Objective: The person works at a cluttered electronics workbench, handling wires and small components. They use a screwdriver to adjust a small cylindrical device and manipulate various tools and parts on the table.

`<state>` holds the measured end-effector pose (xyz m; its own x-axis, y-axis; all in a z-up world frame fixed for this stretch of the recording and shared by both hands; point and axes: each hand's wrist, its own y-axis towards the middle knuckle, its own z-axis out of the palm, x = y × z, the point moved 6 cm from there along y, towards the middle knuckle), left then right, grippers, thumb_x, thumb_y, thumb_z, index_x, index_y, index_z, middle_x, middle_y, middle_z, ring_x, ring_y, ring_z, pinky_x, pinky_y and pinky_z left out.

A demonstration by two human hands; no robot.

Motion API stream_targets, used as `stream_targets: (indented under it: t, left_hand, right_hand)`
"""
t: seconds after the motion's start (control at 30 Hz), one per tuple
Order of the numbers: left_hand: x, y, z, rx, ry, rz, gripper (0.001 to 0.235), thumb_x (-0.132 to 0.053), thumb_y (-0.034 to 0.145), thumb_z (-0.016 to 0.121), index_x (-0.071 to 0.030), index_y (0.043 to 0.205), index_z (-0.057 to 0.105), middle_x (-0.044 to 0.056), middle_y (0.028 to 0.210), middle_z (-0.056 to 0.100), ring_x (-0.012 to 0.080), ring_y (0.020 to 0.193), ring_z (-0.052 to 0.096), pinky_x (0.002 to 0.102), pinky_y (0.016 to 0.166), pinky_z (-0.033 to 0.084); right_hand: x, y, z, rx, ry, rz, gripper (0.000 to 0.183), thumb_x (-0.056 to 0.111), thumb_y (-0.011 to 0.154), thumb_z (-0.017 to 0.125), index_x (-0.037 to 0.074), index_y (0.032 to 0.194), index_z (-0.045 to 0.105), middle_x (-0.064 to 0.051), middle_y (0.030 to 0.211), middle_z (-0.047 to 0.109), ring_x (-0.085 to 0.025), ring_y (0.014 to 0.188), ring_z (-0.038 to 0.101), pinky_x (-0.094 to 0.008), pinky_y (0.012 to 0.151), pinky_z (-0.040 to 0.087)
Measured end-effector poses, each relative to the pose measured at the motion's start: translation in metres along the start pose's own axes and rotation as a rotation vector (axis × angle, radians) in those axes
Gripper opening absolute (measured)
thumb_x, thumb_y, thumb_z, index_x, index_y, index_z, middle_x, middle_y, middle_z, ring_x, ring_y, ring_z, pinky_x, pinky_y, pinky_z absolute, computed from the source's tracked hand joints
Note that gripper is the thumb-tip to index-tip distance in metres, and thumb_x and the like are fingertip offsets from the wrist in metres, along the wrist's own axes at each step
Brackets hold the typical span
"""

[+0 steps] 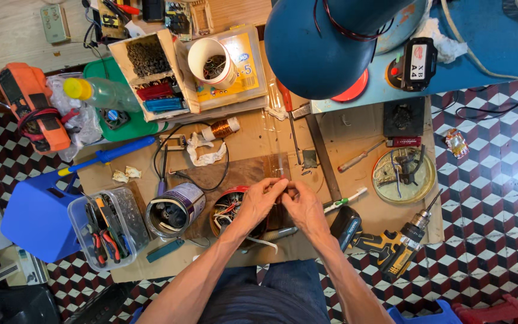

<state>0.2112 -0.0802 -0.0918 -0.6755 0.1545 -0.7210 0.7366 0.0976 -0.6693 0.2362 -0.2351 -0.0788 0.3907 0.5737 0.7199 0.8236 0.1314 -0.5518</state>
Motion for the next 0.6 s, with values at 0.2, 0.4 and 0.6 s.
stream_targets:
  t: [0.2,0.4,0.6]
  left_hand:
    - [0.013,0.034,-0.034,-0.145,0.070,-0.041,0.044,-0.042,0.090,0.069,0.000,0.102,0.073,0.004,0.074,0.071,0.0106,0.068,0.067,0.030,0.063,0.052]
    - [0.018,0.064,-0.065,-0.198,0.040,-0.069,0.043,-0.043,0.090,0.069,-0.001,0.098,0.071,0.006,0.075,0.071,0.0132,0.069,0.066,0.032,0.060,0.051]
    - [0.018,0.080,-0.070,-0.188,0.146,-0.073,0.045,-0.047,0.090,0.067,-0.002,0.099,0.070,0.007,0.077,0.073,0.0149,0.070,0.069,0.032,0.063,0.054]
  right_hand:
    - [0.015,0.025,-0.019,-0.090,-0.113,-0.209,0.032,0.023,0.094,0.069,0.005,0.121,0.067,-0.017,0.105,0.071,-0.032,0.091,0.069,-0.042,0.079,0.055]
    - [-0.005,0.060,-0.029,-0.140,-0.469,-0.206,0.054,0.018,0.090,0.067,0.006,0.140,0.053,-0.025,0.106,0.066,-0.047,0.089,0.065,-0.054,0.074,0.052]
    - [-0.020,0.060,-0.034,-0.258,-0.511,-0.357,0.018,0.020,0.104,0.064,0.009,0.117,0.065,-0.019,0.102,0.071,-0.042,0.087,0.069,-0.049,0.074,0.055]
